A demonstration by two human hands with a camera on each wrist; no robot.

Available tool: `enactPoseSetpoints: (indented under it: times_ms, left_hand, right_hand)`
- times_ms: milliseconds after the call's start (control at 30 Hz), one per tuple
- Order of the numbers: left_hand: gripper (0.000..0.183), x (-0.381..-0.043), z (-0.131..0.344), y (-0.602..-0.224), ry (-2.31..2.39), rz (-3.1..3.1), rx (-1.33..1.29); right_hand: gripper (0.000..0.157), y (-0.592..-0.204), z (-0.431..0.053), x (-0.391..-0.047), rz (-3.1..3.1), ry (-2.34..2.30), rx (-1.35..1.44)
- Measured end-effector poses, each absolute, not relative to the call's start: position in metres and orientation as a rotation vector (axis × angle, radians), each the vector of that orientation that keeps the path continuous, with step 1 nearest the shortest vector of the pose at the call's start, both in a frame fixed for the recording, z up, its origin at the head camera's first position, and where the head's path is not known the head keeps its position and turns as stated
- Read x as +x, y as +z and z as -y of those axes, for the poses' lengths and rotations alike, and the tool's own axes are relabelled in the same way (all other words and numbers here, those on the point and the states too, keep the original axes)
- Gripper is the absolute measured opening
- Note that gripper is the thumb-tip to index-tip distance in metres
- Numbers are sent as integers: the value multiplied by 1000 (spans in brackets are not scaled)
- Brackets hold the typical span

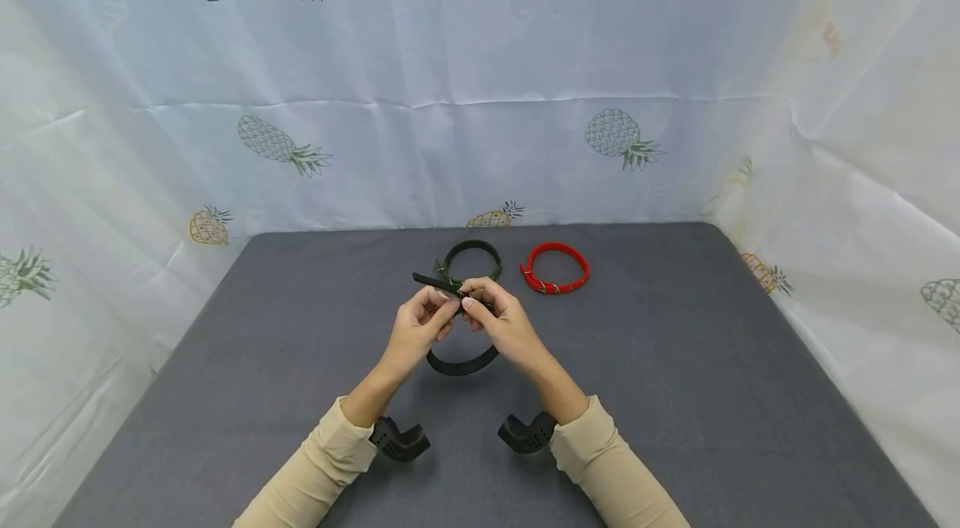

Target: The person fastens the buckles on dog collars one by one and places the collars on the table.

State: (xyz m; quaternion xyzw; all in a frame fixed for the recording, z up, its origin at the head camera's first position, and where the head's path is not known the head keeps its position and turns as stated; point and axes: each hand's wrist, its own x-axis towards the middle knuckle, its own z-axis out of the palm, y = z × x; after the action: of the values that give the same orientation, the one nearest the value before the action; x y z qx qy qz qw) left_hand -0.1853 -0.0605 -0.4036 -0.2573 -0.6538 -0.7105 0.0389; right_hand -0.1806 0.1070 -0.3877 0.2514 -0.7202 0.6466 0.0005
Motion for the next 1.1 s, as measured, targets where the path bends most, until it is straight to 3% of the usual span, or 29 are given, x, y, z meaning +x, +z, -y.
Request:
enactPoseSetpoints:
  times_ms: [500,833,1000,1100]
  left_hand:
    - [10,-183,64,-402,-2354,2087,-589]
    - [7,-184,69,-406,-2373,2066,-638]
    - [11,-183,71,-405,-2373,2081,-635]
    - [3,-182,72,-405,-2359,2115,-615]
  right_hand:
    - [25,-392,-109,-181,2241,2063,867]
    - [17,-390,-110,-181,2214,2146,933]
    - [25,-389,-111,-181,2249,2170,931]
    - [25,-388,-112,-181,2301,2181,908]
